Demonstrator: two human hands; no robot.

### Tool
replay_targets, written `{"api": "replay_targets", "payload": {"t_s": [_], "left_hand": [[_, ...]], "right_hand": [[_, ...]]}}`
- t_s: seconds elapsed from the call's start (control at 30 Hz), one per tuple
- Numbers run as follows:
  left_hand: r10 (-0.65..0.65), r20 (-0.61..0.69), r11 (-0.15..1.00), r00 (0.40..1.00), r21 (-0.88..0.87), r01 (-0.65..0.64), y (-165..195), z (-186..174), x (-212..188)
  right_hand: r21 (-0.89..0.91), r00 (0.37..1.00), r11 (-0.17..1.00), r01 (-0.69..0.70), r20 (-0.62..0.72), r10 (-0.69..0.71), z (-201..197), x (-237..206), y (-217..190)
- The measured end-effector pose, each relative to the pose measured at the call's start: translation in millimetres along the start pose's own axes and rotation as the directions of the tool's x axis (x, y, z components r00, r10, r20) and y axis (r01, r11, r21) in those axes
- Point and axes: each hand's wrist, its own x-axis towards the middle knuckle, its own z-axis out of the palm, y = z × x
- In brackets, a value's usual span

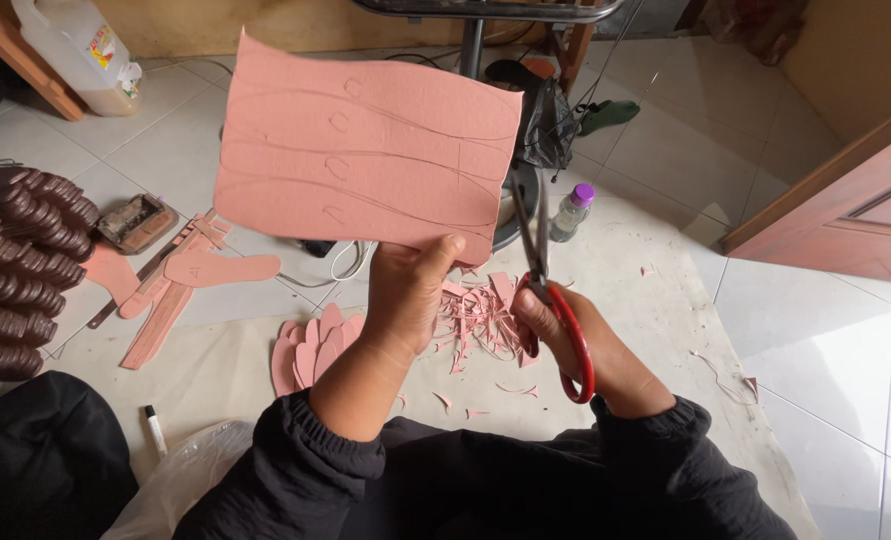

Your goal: The person cuts a pink foam sheet along pre-drawn outlines using red-handled scissors. They rotate the sheet to follow the lines and separate individual shapes, placing finished pieces on the floor.

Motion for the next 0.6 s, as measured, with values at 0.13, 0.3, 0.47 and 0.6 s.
{"api": "replay_targets", "payload": {"t_s": [0.13, 0.3, 0.47, 0.6], "left_hand": [[-0.002, 0.144, 0.986, 0.99, 0.164, -0.022, -8.0, -9.2, 5.7], [0.133, 0.193, 0.978, 0.972, 0.132, -0.16, -13.3, 5.9, 7.6], [0.189, 0.219, 0.924, 0.957, 0.29, -0.248, 2.2, 12.4, 3.5], [0.172, 0.201, 0.945, 0.964, 0.241, -0.219, 4.6, 20.7, -1.9]], "right_hand": [[-0.138, 0.995, 0.99, 0.019, 0.098, -0.005, 7.5, -8.1, -6.9], [-0.182, 0.998, 0.983, -0.015, 0.059, 0.026, 18.0, -6.4, -8.1], [-0.17, 0.999, 0.985, -0.035, -0.001, 0.035, 19.6, -5.4, -6.1], [-0.12, 1.0, 0.993, 0.01, -0.028, -0.014, 22.4, -5.5, -2.6]]}}
